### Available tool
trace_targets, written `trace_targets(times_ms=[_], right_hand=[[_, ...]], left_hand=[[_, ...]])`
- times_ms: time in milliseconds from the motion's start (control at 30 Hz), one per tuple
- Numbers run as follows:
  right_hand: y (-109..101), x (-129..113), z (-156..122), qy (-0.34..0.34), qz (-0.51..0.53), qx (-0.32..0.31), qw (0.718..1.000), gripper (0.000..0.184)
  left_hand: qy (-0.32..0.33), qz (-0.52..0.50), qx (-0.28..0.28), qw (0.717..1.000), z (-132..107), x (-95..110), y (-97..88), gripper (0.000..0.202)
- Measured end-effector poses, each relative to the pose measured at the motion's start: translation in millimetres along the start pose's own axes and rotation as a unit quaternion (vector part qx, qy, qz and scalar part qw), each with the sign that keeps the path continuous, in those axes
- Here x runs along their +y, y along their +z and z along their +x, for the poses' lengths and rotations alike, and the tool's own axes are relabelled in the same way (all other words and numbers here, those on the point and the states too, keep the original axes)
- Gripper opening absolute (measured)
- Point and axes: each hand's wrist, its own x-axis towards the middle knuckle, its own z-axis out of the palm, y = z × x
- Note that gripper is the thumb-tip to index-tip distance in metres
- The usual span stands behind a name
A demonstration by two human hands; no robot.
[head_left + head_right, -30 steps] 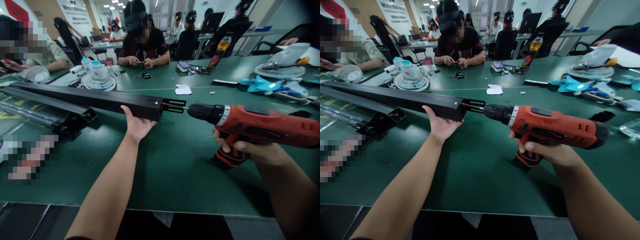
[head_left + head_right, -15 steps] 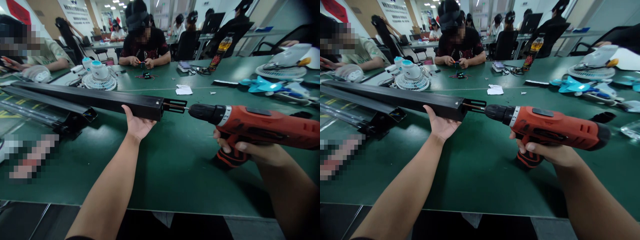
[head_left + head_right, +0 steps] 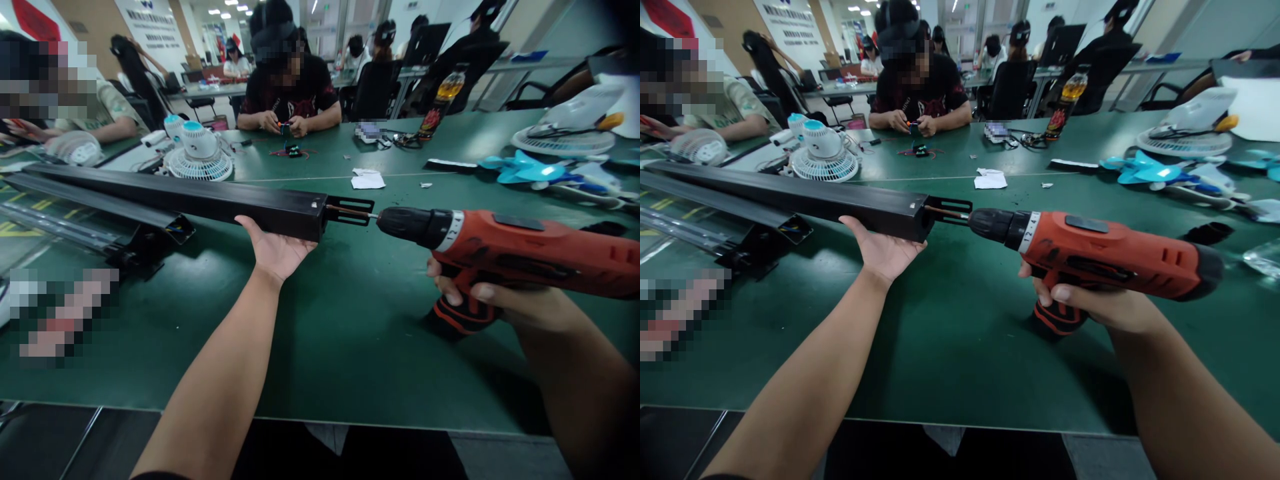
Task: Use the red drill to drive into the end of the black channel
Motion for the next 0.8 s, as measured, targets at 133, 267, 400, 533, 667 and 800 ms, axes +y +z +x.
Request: trace_targets(times_ms=[133,267,400,533,667,800], right_hand=[[-0.3,-0.5,-0.4,0.003,0.001,0.0,1.0,0.042],[-1.6,0.8,-1.2,0.01,0.0,-0.001,1.0,0.044],[-2.5,2.0,-1.2,0.009,-0.003,0.001,1.0,0.043],[-3.1,1.3,-1.0,0.01,-0.01,0.0,1.0,0.045],[-2.4,0.1,-0.9,0.01,-0.016,-0.001,1.0,0.044],[-1.0,-1.0,0.1,0.005,-0.018,-0.001,1.0,0.041]], left_hand=[[-0.002,0.017,-0.003,1.0,-1.6,0.1,0.9,0.133],[0.012,0.02,0.011,1.0,-3.4,-1.5,3.4,0.123],[0.012,0.009,0.006,1.0,-3.9,-2.0,4.2,0.108],[0.012,0.02,0.018,1.0,-2.9,-1.8,3.6,0.11],[0.008,0.003,0.001,1.0,-1.6,-2.9,1.7,0.111],[0.009,-0.003,0.004,1.0,-2.0,-3.0,2.7,0.108]])
